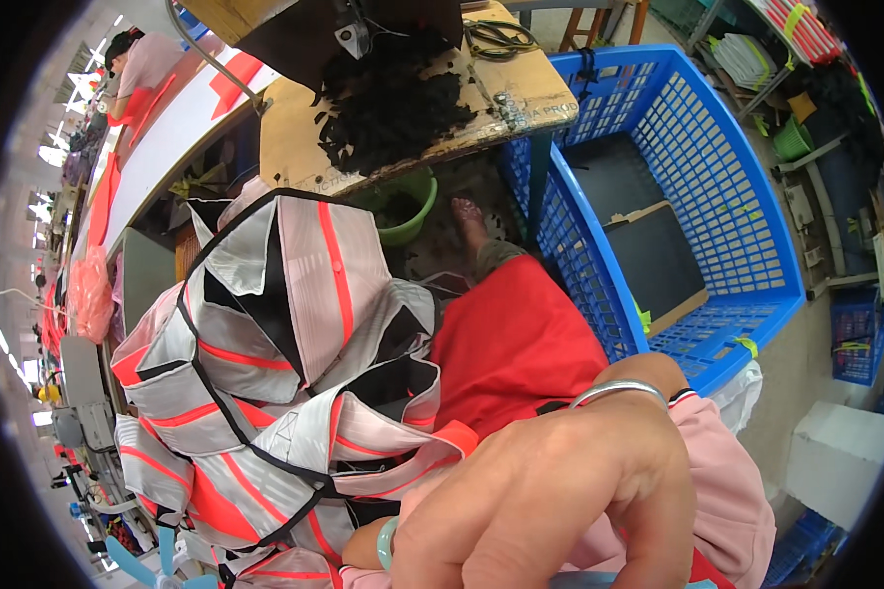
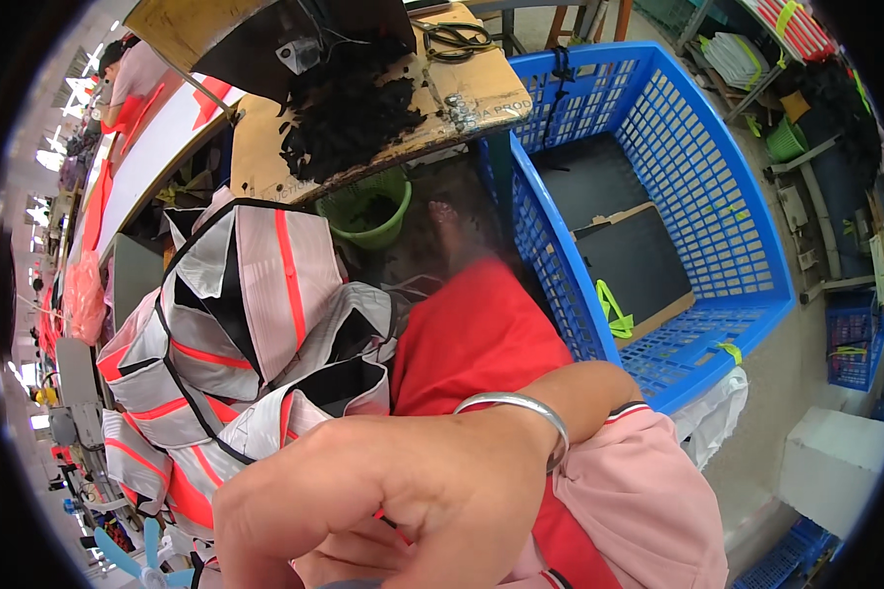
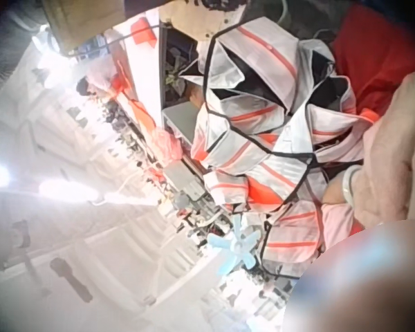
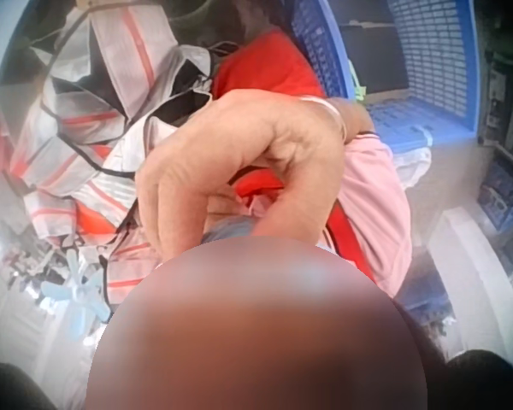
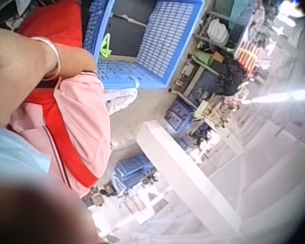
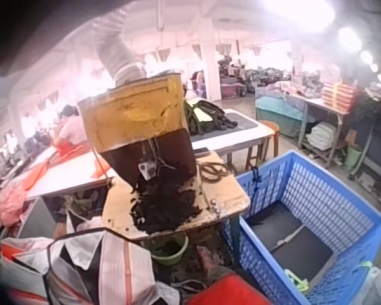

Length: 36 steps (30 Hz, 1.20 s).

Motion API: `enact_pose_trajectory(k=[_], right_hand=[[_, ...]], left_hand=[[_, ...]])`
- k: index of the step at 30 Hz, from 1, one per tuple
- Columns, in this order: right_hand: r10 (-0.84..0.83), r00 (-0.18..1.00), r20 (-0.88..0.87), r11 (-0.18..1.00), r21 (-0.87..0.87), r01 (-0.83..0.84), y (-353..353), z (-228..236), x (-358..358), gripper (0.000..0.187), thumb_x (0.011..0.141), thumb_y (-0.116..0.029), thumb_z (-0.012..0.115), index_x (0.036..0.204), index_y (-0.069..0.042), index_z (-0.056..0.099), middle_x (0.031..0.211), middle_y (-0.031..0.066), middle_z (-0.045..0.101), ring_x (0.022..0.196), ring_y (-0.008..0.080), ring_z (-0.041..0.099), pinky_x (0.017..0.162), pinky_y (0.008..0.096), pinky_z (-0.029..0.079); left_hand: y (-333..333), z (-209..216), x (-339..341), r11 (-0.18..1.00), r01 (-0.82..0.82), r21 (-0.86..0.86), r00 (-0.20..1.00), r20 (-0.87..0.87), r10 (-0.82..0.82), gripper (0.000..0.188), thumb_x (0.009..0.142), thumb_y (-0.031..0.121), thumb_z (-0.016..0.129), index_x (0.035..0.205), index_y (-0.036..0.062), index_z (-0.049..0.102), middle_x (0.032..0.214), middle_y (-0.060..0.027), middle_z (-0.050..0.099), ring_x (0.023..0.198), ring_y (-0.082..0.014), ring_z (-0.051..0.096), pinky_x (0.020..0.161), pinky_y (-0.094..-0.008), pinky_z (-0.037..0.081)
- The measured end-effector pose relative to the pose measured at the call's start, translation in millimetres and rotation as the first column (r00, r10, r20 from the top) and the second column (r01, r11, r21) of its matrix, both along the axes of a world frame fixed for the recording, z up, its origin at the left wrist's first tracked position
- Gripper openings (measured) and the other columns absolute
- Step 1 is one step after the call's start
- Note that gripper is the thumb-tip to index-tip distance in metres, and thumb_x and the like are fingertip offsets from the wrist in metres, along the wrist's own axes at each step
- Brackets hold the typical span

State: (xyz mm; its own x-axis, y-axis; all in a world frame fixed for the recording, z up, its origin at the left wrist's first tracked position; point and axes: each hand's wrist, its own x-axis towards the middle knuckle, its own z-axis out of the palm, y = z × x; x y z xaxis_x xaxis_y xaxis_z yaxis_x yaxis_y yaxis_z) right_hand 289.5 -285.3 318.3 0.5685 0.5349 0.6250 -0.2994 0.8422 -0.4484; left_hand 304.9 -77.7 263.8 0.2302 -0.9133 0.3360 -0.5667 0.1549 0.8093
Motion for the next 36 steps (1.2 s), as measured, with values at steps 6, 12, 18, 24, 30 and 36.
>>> enact_pose_trajectory(k=[6, 12, 18, 24, 30, 36], right_hand=[[0.05, 0.986, 0.161, 0.993, -0.112, -0.032, -3, -4, 8, 0.034, 0.077, -0.006, 0.076, 0.106, 0.009, 0.066, 0.101, 0.0191, 0.064, 0.07, 0.014, 0.058, 0.059, 0.022, 0.045], [0.063, 0.976, 0.21, 0.991, -0.128, -0.036, -5, -5, 9, 0.036, 0.078, -0.01, 0.076, 0.108, 0.009, 0.067, 0.104, 0.0181, 0.063, 0.061, 0.0094, 0.05, 0.053, 0.0207, 0.039], [-0.266, 0.964, 0.017, 0.93, -0.26, 0.261, 4, -52, 17, 0.053, 0.089, -0.033, 0.069, 0.116, 0.012, 0.059, 0.103, 0.0214, 0.065, 0.092, 0.0315, 0.065, 0.084, 0.0388, 0.051], [-0.549, 0.826, 0.128, 0.386, -0.838, 0.386, 26, -195, 99, 0.033, 0.099, -0.026, 0.054, 0.11, 0.003, 0.065, 0.101, 0.0065, 0.067, 0.097, 0.0125, 0.062, 0.087, 0.026, 0.048], [-0.609, 0.751, 0.256, 0.156, -0.889, 0.43, 23, -269, 114, 0.034, 0.098, -0.025, 0.054, 0.119, 0.001, 0.061, 0.108, 0.0065, 0.066, 0.098, 0.0118, 0.061, 0.088, 0.0258, 0.048], [-0.665, 0.729, 0.161, 0.472, -0.665, 0.578, 36, -209, 122, 0.036, 0.101, -0.018, 0.047, 0.134, -0.003, 0.05, 0.116, 0.003, 0.062, 0.104, 0.0105, 0.057, 0.091, 0.0254, 0.045]], left_hand=[[3, 8, -4, 0.992, -0.085, 0.094, 0.996, 0.025, 0.083, 0.018, 0.085, 0.02, 0.063, 0.091, 0.0035, 0.066, 0.093, -0.0115, 0.065, 0.078, -0.0272, 0.064, 0.071, -0.039, 0.053], [-3, 14, -7, 0.98, -0.119, 0.158, 0.993, 0.015, 0.118, 0.015, 0.085, 0.016, 0.063, 0.092, 0.0037, 0.066, 0.093, -0.0109, 0.065, 0.078, -0.0273, 0.064, 0.071, -0.0387, 0.053], [3, 24, 71, 0.689, -0.722, -0.062, 0.461, 0.7, 0.546, 0.014, 0.081, 0.011, 0.066, 0.092, 0.0027, 0.066, 0.092, -0.0131, 0.066, 0.087, -0.0323, 0.063, 0.077, -0.0418, 0.05], [15, -28, 196, 0.267, -0.947, 0.179, 0.256, 0.922, 0.291, 0.031, 0.083, 0.031, 0.067, 0.097, 0.0033, 0.071, 0.105, -0.0139, 0.066, 0.098, -0.0304, 0.062, 0.088, -0.0411, 0.047], [16, -45, 190, 0.401, -0.843, 0.359, 0.495, 0.808, 0.318, 0.035, 0.075, 0.035, 0.074, 0.088, 0.0029, 0.07, 0.084, -0.0163, 0.068, 0.081, -0.0344, 0.065, 0.073, -0.0428, 0.051], [44, 8, 153, 0.729, -0.63, 0.268, 0.77, 0.336, 0.542, 0.019, 0.076, 0.011, 0.074, 0.085, -0.001, 0.062, 0.078, -0.0108, 0.06, 0.069, -0.0253, 0.057, 0.063, -0.0326, 0.045]])
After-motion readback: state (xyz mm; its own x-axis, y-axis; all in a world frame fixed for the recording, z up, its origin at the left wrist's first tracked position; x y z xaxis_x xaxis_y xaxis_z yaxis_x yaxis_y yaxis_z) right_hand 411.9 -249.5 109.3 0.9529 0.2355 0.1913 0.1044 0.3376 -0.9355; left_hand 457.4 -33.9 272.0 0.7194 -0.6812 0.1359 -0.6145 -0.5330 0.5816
